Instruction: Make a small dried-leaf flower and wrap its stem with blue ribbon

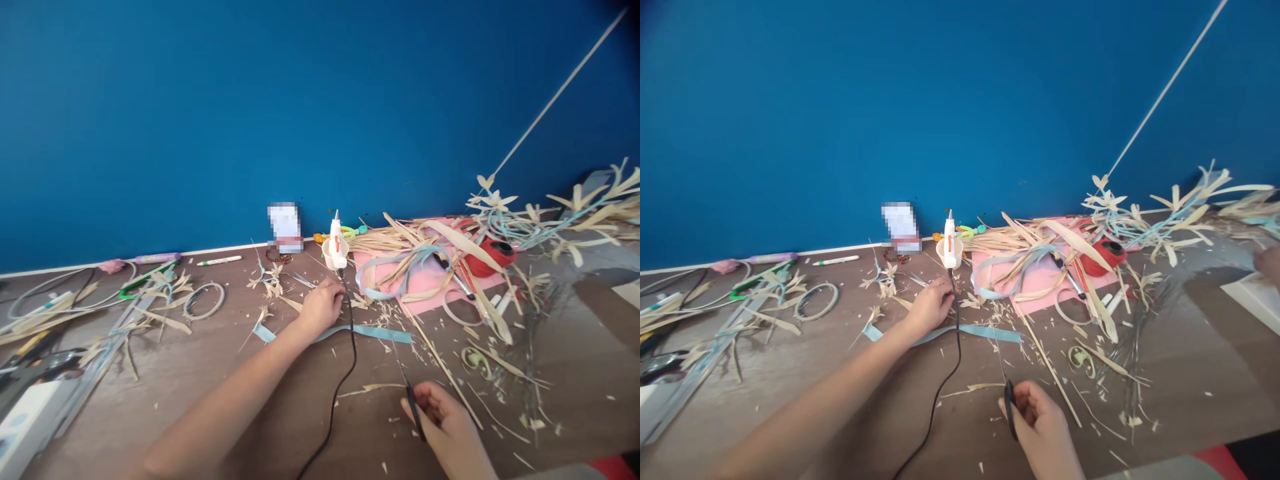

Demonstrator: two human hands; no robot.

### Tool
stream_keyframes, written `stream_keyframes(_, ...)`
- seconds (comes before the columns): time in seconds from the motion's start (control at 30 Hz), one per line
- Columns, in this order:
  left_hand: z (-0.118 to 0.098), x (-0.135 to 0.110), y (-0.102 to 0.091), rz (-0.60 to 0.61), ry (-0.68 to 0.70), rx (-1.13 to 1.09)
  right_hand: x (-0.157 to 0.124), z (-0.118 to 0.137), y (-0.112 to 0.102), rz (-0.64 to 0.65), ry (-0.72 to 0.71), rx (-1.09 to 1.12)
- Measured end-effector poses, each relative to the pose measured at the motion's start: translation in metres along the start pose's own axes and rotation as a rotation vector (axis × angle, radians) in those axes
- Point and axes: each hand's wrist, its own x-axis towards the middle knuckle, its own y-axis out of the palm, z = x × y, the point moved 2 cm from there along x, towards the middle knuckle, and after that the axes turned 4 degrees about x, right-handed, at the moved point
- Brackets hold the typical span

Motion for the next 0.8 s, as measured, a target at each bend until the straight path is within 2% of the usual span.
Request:
stream_keyframes(0.17,0.004,-0.025,-0.009,-0.098,-0.022,-0.099,-0.004,0.002,-0.001,-0.035,-0.105,-0.34)
stream_keyframes(0.3,0.001,-0.062,-0.016,-0.108,-0.058,-0.219,-0.004,0.01,0.001,-0.093,-0.213,-0.557)
stream_keyframes(0.4,-0.004,-0.095,-0.017,-0.034,-0.068,-0.296,-0.002,0.014,0.003,-0.1,-0.22,-0.632)
stream_keyframes(0.57,-0.007,-0.144,-0.01,0.096,-0.1,-0.282,-0.001,0.022,0.002,-0.09,-0.198,-0.656)
stream_keyframes(0.67,-0.008,-0.158,-0.008,0.14,-0.098,-0.264,0.0,0.029,0.003,-0.067,-0.201,-0.718)
stream_keyframes(0.8,-0.011,-0.161,-0.01,0.15,-0.113,-0.238,0.004,0.035,0.007,-0.05,-0.174,-0.843)
